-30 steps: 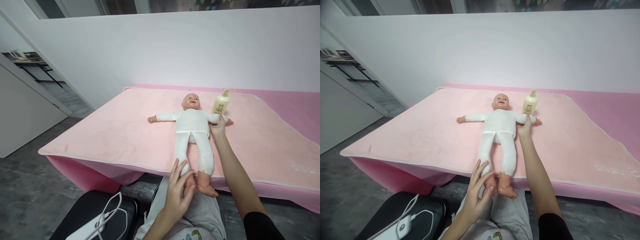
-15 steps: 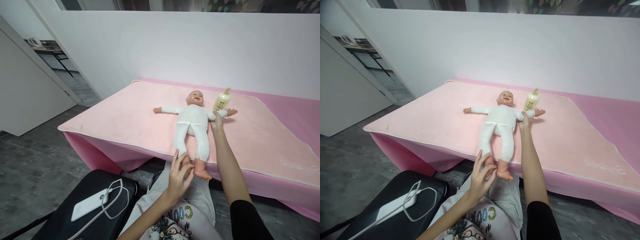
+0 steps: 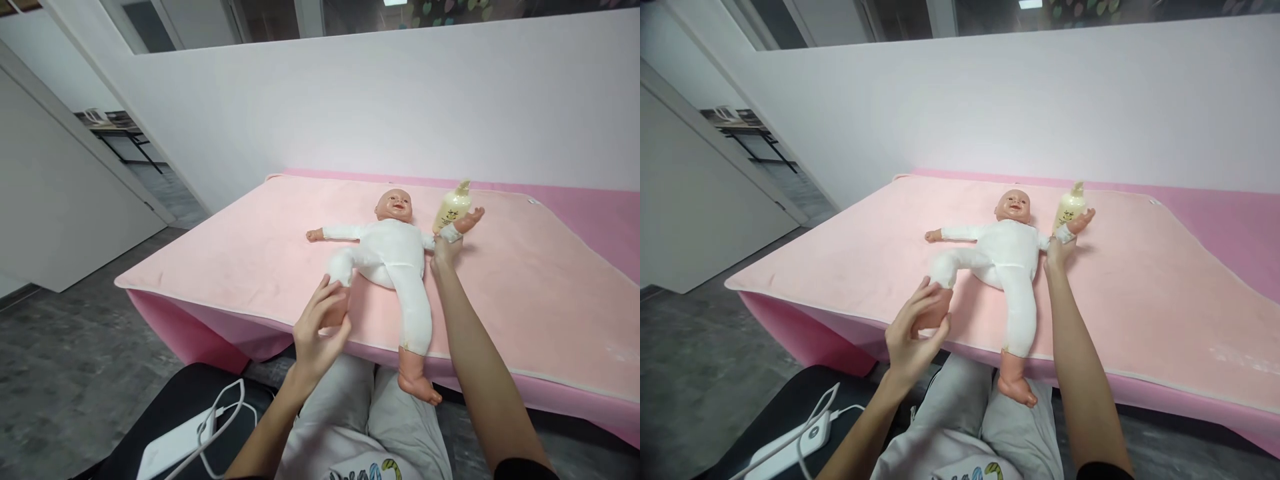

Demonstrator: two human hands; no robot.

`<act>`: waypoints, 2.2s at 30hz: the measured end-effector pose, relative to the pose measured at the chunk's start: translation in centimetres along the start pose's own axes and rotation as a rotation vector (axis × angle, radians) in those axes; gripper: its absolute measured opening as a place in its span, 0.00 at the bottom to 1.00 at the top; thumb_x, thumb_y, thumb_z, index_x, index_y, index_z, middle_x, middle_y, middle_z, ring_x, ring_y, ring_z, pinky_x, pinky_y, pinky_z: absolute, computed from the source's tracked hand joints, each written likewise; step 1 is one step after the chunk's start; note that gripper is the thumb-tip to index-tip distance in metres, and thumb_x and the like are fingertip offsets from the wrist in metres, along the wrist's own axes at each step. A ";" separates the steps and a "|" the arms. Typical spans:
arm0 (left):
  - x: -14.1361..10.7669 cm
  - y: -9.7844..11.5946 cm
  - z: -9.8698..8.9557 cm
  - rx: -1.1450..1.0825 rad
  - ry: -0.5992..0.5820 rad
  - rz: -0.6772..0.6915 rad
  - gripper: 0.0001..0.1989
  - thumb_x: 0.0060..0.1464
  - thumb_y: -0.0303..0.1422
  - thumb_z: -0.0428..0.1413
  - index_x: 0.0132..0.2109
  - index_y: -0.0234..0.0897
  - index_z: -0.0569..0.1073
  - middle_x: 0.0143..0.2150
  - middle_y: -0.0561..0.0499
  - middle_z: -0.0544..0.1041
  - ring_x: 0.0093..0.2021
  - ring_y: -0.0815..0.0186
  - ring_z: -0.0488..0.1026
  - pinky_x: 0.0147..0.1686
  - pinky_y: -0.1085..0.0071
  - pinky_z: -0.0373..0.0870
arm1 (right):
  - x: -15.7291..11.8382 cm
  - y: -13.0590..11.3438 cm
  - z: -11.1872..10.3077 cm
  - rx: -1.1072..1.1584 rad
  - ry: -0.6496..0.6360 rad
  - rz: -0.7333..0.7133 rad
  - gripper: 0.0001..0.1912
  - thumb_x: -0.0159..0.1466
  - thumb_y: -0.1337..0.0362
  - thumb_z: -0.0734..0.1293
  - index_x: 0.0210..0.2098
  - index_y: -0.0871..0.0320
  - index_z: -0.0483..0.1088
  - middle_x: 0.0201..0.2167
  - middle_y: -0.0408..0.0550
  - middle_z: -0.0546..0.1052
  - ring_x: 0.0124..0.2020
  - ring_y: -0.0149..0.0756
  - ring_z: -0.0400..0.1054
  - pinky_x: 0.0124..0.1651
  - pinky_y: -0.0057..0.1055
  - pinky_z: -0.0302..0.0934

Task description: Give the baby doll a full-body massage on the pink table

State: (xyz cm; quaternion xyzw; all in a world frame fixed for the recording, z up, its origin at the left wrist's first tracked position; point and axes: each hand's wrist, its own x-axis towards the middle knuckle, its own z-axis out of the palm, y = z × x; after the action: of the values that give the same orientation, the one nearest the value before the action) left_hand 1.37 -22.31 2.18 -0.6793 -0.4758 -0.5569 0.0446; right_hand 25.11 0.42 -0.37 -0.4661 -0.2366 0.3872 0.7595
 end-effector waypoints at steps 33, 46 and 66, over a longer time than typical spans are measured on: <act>4.2 -3.7 7.6 -0.188 0.162 0.021 0.22 0.49 0.30 0.61 0.51 0.39 0.65 0.45 0.47 0.74 0.47 0.64 0.74 0.46 0.65 0.75 | -2.9 -0.8 0.8 -0.886 -0.464 -0.792 0.21 0.44 0.73 0.56 0.35 0.58 0.70 0.31 0.50 0.75 0.34 0.41 0.65 0.36 0.34 0.59; 4.7 -3.1 7.2 -0.005 0.299 0.130 0.13 0.47 0.28 0.61 0.39 0.38 0.68 0.37 0.51 0.71 0.40 0.66 0.71 0.40 0.65 0.73 | -2.8 -0.8 0.8 -0.922 -0.441 -0.769 0.22 0.42 0.73 0.55 0.34 0.58 0.70 0.30 0.49 0.74 0.33 0.42 0.64 0.35 0.34 0.58; 4.6 -3.3 7.3 -0.062 0.268 0.125 0.08 0.47 0.27 0.62 0.34 0.38 0.69 0.37 0.51 0.70 0.40 0.66 0.71 0.41 0.66 0.73 | -2.6 -0.6 0.8 -0.915 -0.460 -0.769 0.23 0.41 0.73 0.55 0.36 0.59 0.69 0.31 0.50 0.74 0.34 0.42 0.64 0.36 0.35 0.59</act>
State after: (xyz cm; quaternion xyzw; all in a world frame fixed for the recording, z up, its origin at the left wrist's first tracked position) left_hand 4.01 -13.49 1.53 -0.6281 -0.4050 -0.6533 0.1212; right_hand 23.23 -1.39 0.50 -0.5300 -0.6854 0.0368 0.4980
